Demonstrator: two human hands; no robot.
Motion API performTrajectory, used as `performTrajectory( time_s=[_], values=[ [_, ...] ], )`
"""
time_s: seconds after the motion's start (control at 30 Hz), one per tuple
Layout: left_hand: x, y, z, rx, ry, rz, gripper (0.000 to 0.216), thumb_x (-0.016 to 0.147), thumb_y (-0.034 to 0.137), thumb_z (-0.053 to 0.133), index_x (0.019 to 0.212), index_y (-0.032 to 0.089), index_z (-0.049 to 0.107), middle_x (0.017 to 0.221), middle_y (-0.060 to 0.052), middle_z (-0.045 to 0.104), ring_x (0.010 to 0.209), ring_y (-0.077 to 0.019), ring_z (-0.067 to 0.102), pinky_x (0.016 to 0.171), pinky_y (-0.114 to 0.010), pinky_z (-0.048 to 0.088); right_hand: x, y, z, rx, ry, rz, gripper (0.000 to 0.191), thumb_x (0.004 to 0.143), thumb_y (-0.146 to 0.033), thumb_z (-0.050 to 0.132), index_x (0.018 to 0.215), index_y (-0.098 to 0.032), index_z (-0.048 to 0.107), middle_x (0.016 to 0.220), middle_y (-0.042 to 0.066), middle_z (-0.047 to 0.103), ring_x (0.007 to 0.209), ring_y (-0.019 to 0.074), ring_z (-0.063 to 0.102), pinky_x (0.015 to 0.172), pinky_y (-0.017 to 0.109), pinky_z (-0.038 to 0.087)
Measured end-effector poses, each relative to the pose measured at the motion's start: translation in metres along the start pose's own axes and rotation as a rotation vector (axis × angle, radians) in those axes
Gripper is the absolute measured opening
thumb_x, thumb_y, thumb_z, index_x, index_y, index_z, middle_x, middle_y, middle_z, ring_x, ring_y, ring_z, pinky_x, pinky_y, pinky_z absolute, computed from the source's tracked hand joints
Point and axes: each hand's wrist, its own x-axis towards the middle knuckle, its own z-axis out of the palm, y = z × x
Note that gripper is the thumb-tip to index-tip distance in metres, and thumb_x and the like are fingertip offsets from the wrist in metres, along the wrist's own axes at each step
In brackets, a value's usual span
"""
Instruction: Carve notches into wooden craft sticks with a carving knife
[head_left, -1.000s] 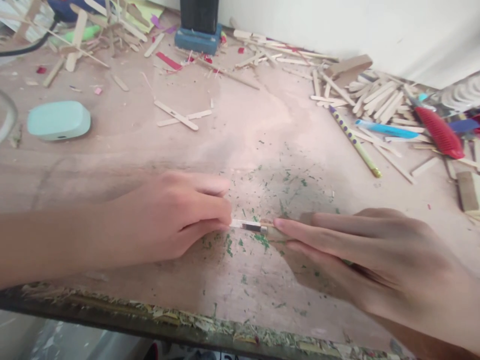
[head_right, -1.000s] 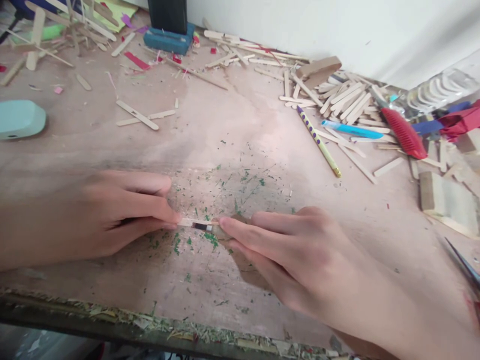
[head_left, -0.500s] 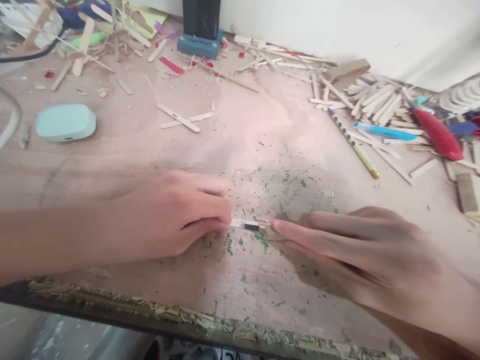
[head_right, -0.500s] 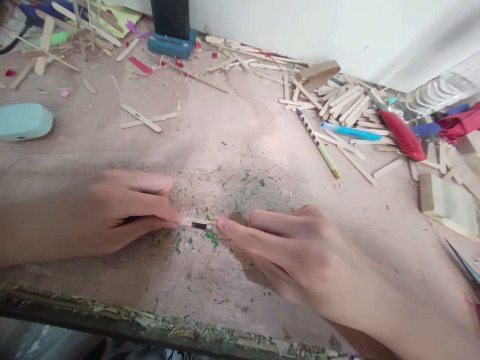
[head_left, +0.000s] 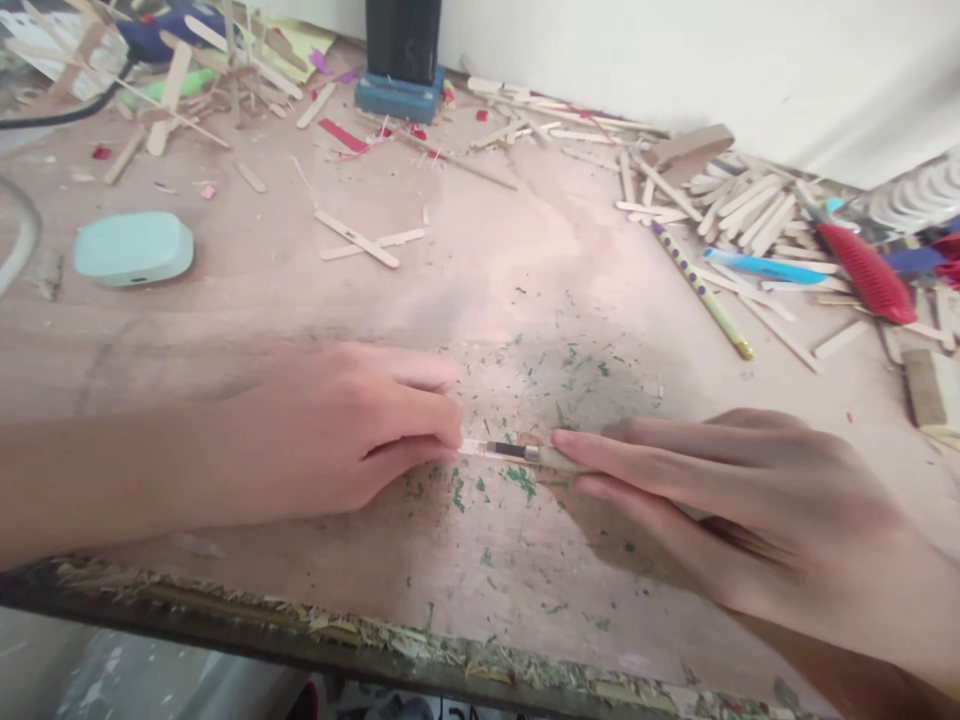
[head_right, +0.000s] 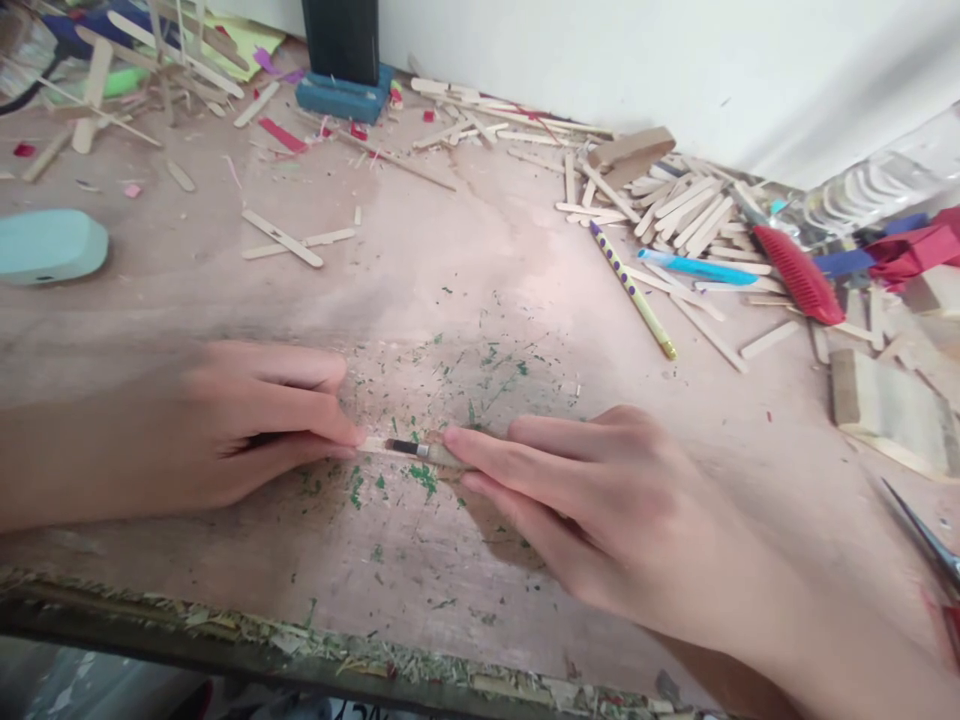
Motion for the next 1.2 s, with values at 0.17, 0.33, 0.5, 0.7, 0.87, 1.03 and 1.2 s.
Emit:
performTrajectory(
  time_s=[0.17, 0.33, 0.5, 0.7, 0.87, 1.03, 1.2],
  values=[
    [-0.002, -0.004, 0.002, -0.024, 0.002, -0.011, 0.034, 0.129, 0.011, 0.067, 0.102, 0.021, 0.084, 0.087, 0.004, 0.059, 0.075, -0.0132, 0.057, 0.07, -0.031, 0.039, 0.002, 0.0, 0.0, 0.009, -0.009, -0.021, 0.028, 0.138, -0.024, 0.062, 0.162, -0.026, 0.077, 0.098, -0.001, 0.088, 0.064, 0.0145, 0.074, 0.058, 0.036, 0.051],
    [0.001, -0.003, 0.004, -0.028, 0.024, 0.003, 0.038, 0.129, 0.01, 0.064, 0.097, 0.021, 0.081, 0.085, 0.005, 0.058, 0.072, -0.0122, 0.055, 0.068, -0.031, 0.038, 0.005, 0.0, -0.001, 0.076, -0.023, -0.011, 0.032, 0.137, -0.023, 0.063, 0.166, -0.028, 0.075, 0.098, -0.001, 0.087, 0.063, 0.0156, 0.074, 0.055, 0.038, 0.051],
    [0.0, -0.002, 0.003, -0.018, 0.014, -0.013, 0.04, 0.13, 0.011, 0.065, 0.096, 0.021, 0.083, 0.083, 0.005, 0.056, 0.07, -0.011, 0.055, 0.067, -0.031, 0.037, 0.008, -0.003, -0.002, 0.188, -0.035, 0.041, 0.032, 0.136, -0.023, 0.064, 0.162, -0.034, 0.08, 0.106, 0.001, 0.093, 0.07, 0.0158, 0.082, 0.057, 0.036, 0.057],
    [-0.003, -0.002, 0.002, 0.002, 0.009, -0.039, 0.039, 0.132, 0.017, 0.066, 0.099, 0.023, 0.083, 0.084, 0.005, 0.054, 0.069, -0.0127, 0.052, 0.067, -0.034, 0.035, 0.007, 0.004, 0.006, 0.322, 0.01, 0.049, 0.031, 0.137, -0.028, 0.066, 0.16, -0.032, 0.087, 0.103, 0.002, 0.092, 0.071, 0.0161, 0.081, 0.06, 0.035, 0.058],
    [-0.003, -0.002, 0.001, 0.015, -0.001, -0.054, 0.04, 0.133, 0.019, 0.064, 0.1, 0.024, 0.086, 0.081, 0.004, 0.056, 0.068, -0.0137, 0.052, 0.068, -0.034, 0.035, 0.006, 0.012, 0.003, 0.172, -0.02, -0.053, 0.031, 0.14, -0.026, 0.06, 0.157, -0.023, 0.086, 0.091, -0.002, 0.079, 0.064, 0.0101, 0.065, 0.057, 0.028, 0.044],
    [-0.002, 0.0, 0.0, 0.017, -0.012, -0.067, 0.04, 0.132, 0.019, 0.064, 0.1, 0.025, 0.088, 0.081, 0.004, 0.056, 0.067, -0.0132, 0.054, 0.067, -0.034, 0.035, 0.01, 0.011, -0.002, 0.204, -0.03, -0.05, 0.029, 0.134, -0.012, 0.068, 0.154, -0.019, 0.087, 0.101, 0.004, 0.09, 0.068, 0.0113, 0.073, 0.063, 0.029, 0.051],
    [-0.002, -0.001, -0.001, 0.006, -0.017, -0.065, 0.04, 0.132, 0.019, 0.064, 0.098, 0.024, 0.086, 0.081, 0.004, 0.056, 0.068, -0.0139, 0.053, 0.068, -0.033, 0.036, 0.008, 0.01, -0.006, 0.191, -0.051, -0.037, 0.034, 0.134, -0.013, 0.064, 0.157, -0.022, 0.087, 0.127, 0.012, 0.099, 0.084, 0.0174, 0.091, 0.067, 0.032, 0.058]
  ],
)
